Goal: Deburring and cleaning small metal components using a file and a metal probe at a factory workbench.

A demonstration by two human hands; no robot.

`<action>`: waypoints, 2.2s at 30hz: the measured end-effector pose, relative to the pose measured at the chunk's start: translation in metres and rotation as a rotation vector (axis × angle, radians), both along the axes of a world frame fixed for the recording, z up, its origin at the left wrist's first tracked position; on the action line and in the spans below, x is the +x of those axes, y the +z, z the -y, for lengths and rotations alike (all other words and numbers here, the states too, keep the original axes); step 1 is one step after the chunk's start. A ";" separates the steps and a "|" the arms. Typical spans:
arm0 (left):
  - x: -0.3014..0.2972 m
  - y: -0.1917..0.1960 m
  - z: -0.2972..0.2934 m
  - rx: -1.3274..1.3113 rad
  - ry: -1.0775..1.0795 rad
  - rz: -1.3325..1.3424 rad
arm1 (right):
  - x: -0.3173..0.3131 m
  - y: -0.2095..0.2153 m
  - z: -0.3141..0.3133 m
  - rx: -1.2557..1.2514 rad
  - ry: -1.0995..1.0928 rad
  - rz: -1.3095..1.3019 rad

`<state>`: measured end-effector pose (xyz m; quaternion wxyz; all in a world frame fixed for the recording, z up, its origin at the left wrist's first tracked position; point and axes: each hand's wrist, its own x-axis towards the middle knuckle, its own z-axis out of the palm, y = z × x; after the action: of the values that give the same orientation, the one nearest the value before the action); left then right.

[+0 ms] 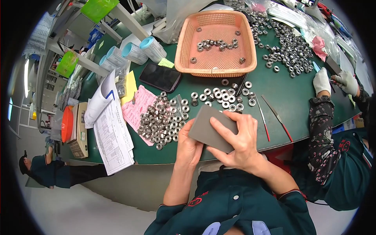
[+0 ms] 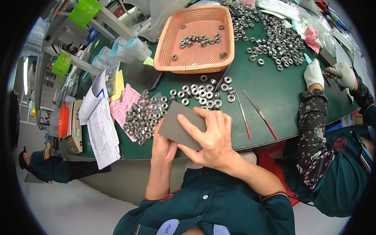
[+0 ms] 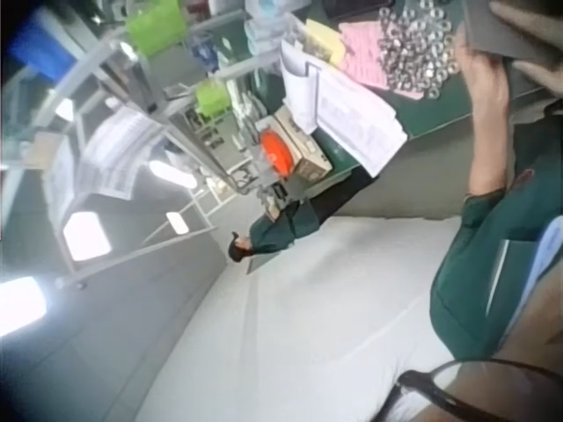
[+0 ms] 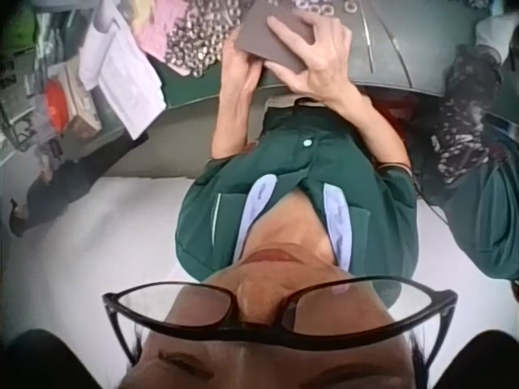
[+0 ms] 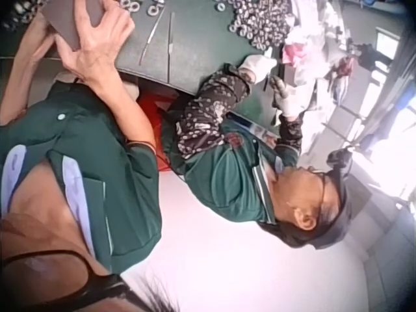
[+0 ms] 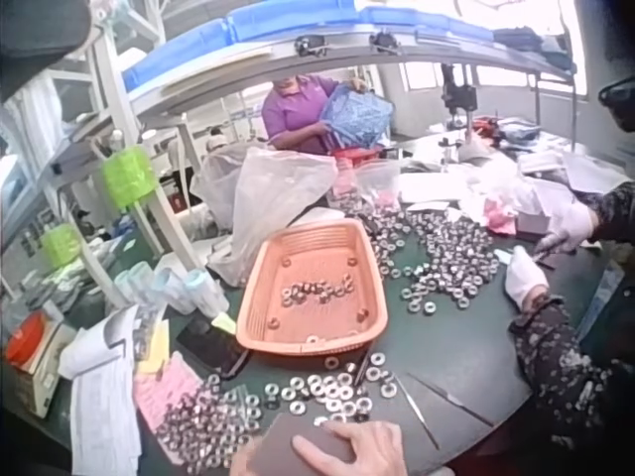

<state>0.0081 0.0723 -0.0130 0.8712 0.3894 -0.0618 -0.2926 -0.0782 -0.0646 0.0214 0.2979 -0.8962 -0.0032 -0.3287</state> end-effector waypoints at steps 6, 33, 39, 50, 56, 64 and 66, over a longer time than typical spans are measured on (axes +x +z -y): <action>-0.002 0.006 -0.001 0.046 0.029 -0.003 | 0.001 0.010 0.013 0.041 -0.072 0.092; 0.006 0.038 0.027 -0.166 -0.201 -0.125 | -0.019 -0.003 0.040 -0.082 -0.214 -0.157; -0.004 0.047 0.064 -0.244 -0.366 -0.314 | -0.059 -0.016 0.071 -0.120 -0.419 -0.242; -0.021 0.033 0.095 -0.140 -0.343 -0.564 | -0.058 -0.025 0.082 -0.177 -0.497 -0.290; -0.022 0.034 0.102 -0.131 -0.362 -0.588 | -0.069 -0.016 0.084 0.086 -0.441 -0.161; -0.021 0.020 0.116 -0.116 -0.477 -0.523 | -0.098 -0.023 0.082 1.040 -0.285 0.008; -0.022 0.018 0.119 -0.088 -0.476 -0.503 | -0.103 -0.020 0.082 1.220 -0.275 0.035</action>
<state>-0.0139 -0.0470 0.0052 0.7823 0.2420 0.0534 -0.5715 -0.1810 -0.1468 0.0013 0.7109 -0.5514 0.2956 -0.3212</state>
